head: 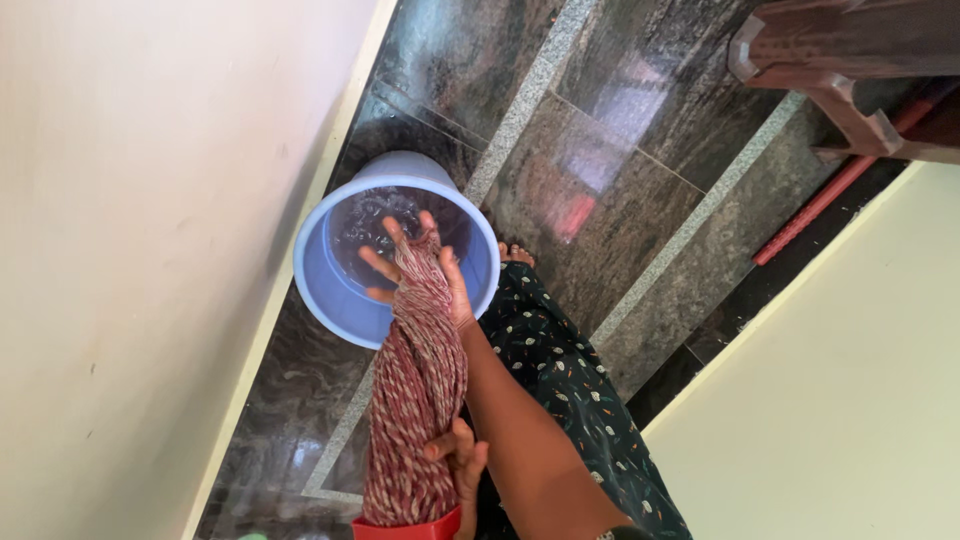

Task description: The person wrings out a mop in a bucket of water and then mops the tiled floor throughout several rooms of a house, moving the mop back and forth across the floor surfaces.

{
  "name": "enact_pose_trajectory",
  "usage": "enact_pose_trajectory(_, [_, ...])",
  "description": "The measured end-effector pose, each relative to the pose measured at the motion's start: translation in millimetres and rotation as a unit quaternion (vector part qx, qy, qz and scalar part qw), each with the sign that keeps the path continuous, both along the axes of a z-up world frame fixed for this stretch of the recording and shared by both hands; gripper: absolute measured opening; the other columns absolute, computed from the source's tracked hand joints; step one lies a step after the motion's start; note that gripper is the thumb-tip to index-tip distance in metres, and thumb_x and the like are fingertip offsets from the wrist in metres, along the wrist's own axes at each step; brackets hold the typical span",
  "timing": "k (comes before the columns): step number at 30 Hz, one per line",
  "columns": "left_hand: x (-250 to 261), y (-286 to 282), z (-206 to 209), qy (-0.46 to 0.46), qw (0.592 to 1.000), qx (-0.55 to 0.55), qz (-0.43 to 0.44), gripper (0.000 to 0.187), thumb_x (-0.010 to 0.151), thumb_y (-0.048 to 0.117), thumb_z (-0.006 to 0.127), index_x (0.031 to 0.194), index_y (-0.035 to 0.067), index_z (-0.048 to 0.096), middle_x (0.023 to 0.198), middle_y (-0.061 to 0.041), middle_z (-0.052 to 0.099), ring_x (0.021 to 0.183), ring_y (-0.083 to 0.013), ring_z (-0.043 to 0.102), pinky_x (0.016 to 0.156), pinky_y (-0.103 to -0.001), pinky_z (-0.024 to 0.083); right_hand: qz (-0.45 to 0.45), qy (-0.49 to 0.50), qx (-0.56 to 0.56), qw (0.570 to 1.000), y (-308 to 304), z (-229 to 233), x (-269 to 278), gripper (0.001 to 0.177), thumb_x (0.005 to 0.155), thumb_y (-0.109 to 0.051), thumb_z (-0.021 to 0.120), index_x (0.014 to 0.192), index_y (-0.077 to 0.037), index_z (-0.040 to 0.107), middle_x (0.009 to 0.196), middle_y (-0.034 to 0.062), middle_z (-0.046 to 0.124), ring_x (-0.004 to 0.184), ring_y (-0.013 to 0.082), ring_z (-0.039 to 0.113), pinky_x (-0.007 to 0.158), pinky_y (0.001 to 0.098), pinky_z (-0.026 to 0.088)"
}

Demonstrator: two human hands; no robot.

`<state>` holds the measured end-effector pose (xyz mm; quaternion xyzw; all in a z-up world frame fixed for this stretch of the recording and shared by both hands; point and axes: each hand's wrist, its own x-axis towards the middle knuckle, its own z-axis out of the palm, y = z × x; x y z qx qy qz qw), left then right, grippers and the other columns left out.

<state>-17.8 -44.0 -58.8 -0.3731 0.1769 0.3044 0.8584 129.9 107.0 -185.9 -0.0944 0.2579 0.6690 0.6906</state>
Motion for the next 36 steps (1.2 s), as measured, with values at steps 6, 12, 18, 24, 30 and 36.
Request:
enact_pose_trajectory(6, [-2, 17, 24, 0.014, 1.0, 0.004, -0.026, 0.08, 0.082, 0.04, 0.065, 0.146, 0.002, 0.037, 0.126, -0.022, 0.06, 0.113, -0.0335, 0.063, 0.093, -0.047, 0.054, 0.166, -0.081, -0.025, 0.982, 7, -5, 37, 0.022, 0.091, -0.002, 0.076, 0.103, -0.012, 0.06, 0.127, 0.0126, 0.06, 0.104, 0.0345, 0.068, 0.084, 0.0598, 0.06])
enact_pose_trajectory(12, [9, 55, 62, 0.072, 0.995, 0.016, -0.064, 0.081, 0.078, 0.03, 0.068, 0.149, 0.005, 0.036, 0.126, -0.023, 0.061, 0.108, -0.0335, 0.064, 0.087, -0.048, 0.056, 0.373, -0.303, -0.005, 0.877, 38, 23, 64, 0.032, 0.079, 0.011, 0.081, 0.086, -0.008, 0.055, 0.104, 0.0074, 0.06, 0.091, 0.0183, 0.064, 0.08, 0.0358, 0.056])
enact_pose_trajectory(18, [59, 123, 117, 0.438, 0.836, -0.087, -0.32, 0.091, 0.068, 0.02, 0.068, 0.155, 0.024, 0.039, 0.121, -0.02, 0.064, 0.1, -0.0318, 0.068, 0.075, -0.049, 0.059, 0.518, -0.403, 0.003, 0.755, 60, 35, 54, 0.028, 0.071, 0.005, 0.082, 0.077, -0.007, 0.056, 0.08, 0.0006, 0.062, 0.076, 0.0112, 0.064, 0.069, 0.0283, 0.053])
enact_pose_trajectory(24, [86, 132, 80, 0.515, 0.803, -0.017, -0.3, 0.099, 0.063, 0.002, 0.07, 0.153, 0.02, 0.031, 0.13, -0.011, 0.059, 0.107, -0.0255, 0.067, 0.082, -0.042, 0.061, 0.588, -0.663, 0.112, 0.45, 86, 43, 33, 0.027, 0.067, -0.01, 0.084, 0.09, -0.008, 0.068, 0.086, 0.0079, 0.071, 0.082, 0.0262, 0.072, 0.074, 0.0401, 0.055])
enact_pose_trajectory(30, [84, 105, 8, 0.553, 0.797, 0.08, -0.229, 0.1, 0.068, -0.008, 0.074, 0.155, 0.01, 0.03, 0.129, -0.013, 0.057, 0.107, -0.0253, 0.064, 0.085, -0.04, 0.058, 0.558, -0.785, 0.054, 0.265, 94, 52, 7, 0.032, 0.075, -0.012, 0.072, 0.106, -0.021, 0.076, 0.108, 0.0117, 0.071, 0.098, 0.0347, 0.071, 0.079, 0.0515, 0.056])
enact_pose_trajectory(36, [91, 91, -32, 0.585, 0.768, 0.119, -0.23, 0.106, 0.065, -0.011, 0.078, 0.156, 0.01, 0.028, 0.133, -0.011, 0.054, 0.112, -0.0223, 0.063, 0.089, -0.038, 0.057, 0.582, -0.783, 0.066, 0.208, 95, 39, 10, 0.039, 0.095, -0.043, 0.057, 0.094, -0.011, 0.078, 0.098, 0.0167, 0.072, 0.094, 0.0357, 0.071, 0.078, 0.0513, 0.057])
